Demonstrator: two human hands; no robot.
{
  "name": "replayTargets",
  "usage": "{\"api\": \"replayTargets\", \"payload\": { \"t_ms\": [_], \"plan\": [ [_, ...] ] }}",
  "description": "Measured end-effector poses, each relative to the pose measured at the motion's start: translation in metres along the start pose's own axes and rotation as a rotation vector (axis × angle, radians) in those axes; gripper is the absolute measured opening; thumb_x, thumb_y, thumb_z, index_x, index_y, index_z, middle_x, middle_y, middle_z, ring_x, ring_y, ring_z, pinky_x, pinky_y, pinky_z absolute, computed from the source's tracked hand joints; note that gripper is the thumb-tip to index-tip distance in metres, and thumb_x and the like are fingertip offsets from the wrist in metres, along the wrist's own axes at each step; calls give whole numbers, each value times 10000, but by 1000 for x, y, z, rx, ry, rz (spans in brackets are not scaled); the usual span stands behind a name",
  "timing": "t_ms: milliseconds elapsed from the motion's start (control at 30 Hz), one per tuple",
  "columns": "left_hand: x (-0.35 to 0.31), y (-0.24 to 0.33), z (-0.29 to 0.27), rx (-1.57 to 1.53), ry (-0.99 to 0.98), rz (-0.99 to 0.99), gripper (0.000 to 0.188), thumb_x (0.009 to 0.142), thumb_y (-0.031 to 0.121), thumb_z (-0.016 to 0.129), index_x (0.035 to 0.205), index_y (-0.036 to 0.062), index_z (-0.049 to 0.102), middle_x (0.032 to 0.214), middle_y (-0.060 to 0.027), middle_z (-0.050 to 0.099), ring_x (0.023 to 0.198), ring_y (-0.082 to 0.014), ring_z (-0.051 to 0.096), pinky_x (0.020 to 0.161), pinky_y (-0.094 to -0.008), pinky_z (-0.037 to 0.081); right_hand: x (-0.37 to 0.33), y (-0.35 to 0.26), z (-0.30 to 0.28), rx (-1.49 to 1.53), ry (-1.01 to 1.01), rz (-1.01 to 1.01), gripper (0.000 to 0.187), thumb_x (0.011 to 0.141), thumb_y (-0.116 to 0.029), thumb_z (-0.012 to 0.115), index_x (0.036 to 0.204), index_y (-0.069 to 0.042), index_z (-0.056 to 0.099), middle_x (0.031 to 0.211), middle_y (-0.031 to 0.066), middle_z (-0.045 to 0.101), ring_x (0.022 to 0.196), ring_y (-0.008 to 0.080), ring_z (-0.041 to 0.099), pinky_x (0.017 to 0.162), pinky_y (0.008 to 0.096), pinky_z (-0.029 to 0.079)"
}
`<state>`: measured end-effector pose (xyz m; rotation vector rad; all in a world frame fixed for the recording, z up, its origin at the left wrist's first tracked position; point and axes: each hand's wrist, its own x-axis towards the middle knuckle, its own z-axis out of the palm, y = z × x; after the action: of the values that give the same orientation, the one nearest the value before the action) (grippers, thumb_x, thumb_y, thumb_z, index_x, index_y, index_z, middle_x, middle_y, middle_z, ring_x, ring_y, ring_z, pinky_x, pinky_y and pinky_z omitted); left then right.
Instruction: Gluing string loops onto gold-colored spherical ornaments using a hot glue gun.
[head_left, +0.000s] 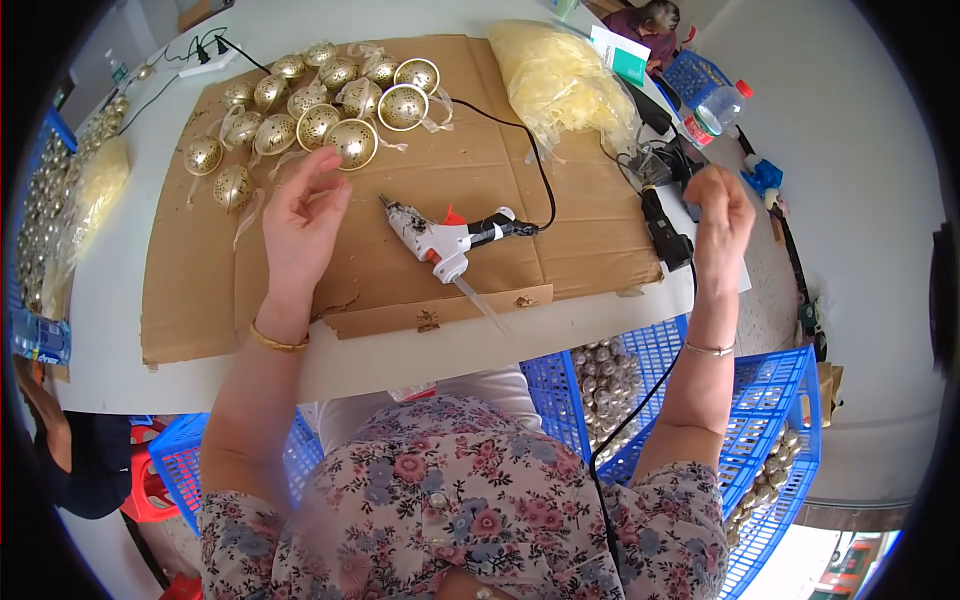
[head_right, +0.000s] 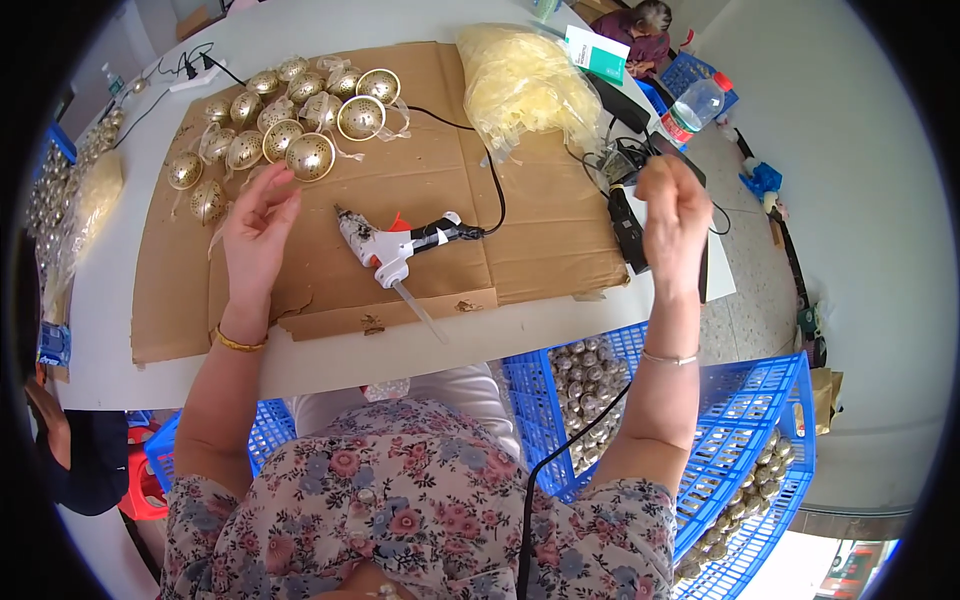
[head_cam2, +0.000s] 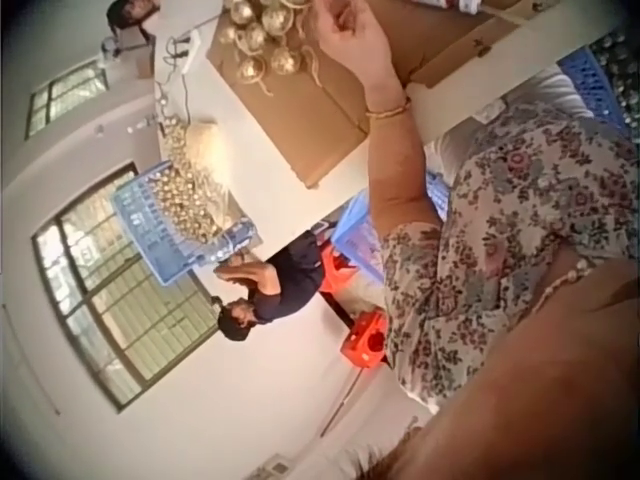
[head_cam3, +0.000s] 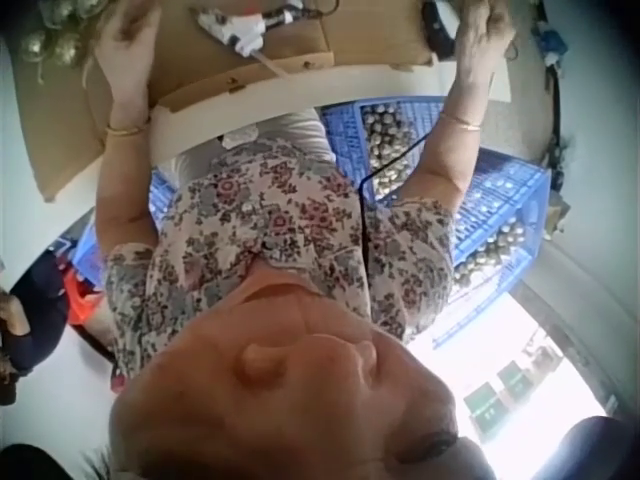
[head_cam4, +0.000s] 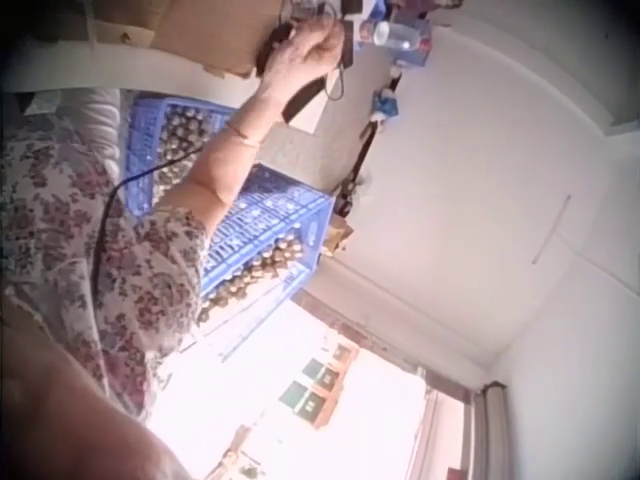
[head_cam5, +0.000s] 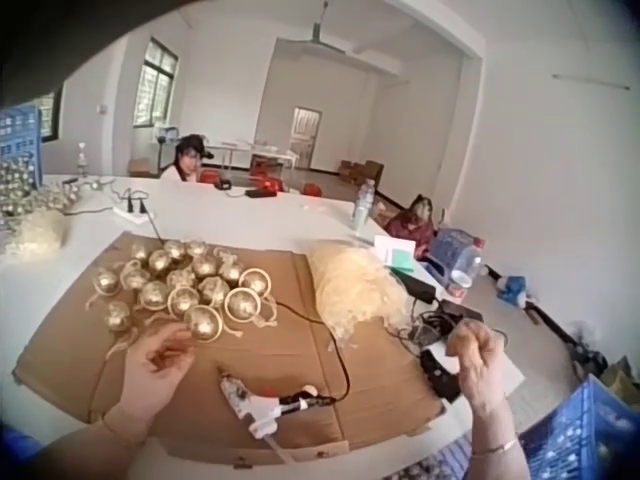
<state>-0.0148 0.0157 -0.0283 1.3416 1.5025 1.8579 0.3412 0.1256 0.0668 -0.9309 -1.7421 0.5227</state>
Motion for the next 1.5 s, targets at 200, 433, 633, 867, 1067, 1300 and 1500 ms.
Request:
{"api": "replayTargets", "payload": {
  "t_ms": [200, 433, 633, 867, 1067, 1300, 1500],
  "plan": [
    [-4, 14, 10, 81, -10, 67, 362, 777, -32, 592, 1126, 61, 567, 1015, -54, 602, 832, -90, 582, 687, -204, 474, 29, 52, 79, -416, -293, -228, 120, 804, -100, 587, 811, 19, 599, 775, 107, 592, 679, 192, 579, 632, 293, 460],
    [-5, 15, 7, 88, -3, 118, 370, 765, -49, 587, 1117, 65, 570, 1021, -69, 601, 836, -117, 591, 721, -226, 490, 43, 65, 101, -884, -445, -63, 131, 761, -127, 598, 849, -53, 660, 880, 147, 622, 768, 292, 616, 699, 353, 486],
    [-4, 15, 9, 68, -12, 111, 372, 765, -52, 587, 1119, 62, 568, 1019, -72, 600, 838, -121, 592, 729, -233, 494, 67, 32, 60, -561, -422, 2, 145, 789, -132, 596, 856, -11, 638, 752, 91, 626, 697, 181, 581, 643, 285, 454],
    [-8, 15, 11, 82, -50, 124, 369, 762, -41, 602, 1118, 52, 566, 1004, -78, 601, 857, -126, 593, 732, -238, 498, 75, -10, 55, -193, -556, 74, 138, 840, -104, 578, 891, 22, 605, 789, 21, 596, 749, 88, 520, 695, 219, 420],
    [-10, 16, 12, -96, -174, 61, 349, 798, 68, 629, 1131, 5, 548, 1034, -91, 596, 921, -151, 586, 784, -268, 492, 61, -38, 98, 185, -832, -6, 69, 856, -33, 544, 876, 17, 587, 911, 38, 579, 851, 101, 528, 793, 233, 418],
    [-3, 28, 0, -594, -281, -248, 386, 821, 194, 646, 1107, -43, 540, 1037, -98, 609, 923, -154, 586, 816, -290, 484, 33, -71, 167, 280, -939, -183, 49, 829, 4, 565, 872, 16, 584, 919, 48, 563, 828, 113, 518, 741, 232, 428],
    [1, 25, -6, -606, -129, -209, 179, 839, 95, 600, 969, -28, 606, 869, -88, 634, 773, -139, 611, 711, -273, 522, 25, -76, 192, 159, -921, -301, 59, 796, 4, 586, 851, 24, 584, 815, 77, 586, 739, 150, 569, 663, 265, 472]
  ]
}}
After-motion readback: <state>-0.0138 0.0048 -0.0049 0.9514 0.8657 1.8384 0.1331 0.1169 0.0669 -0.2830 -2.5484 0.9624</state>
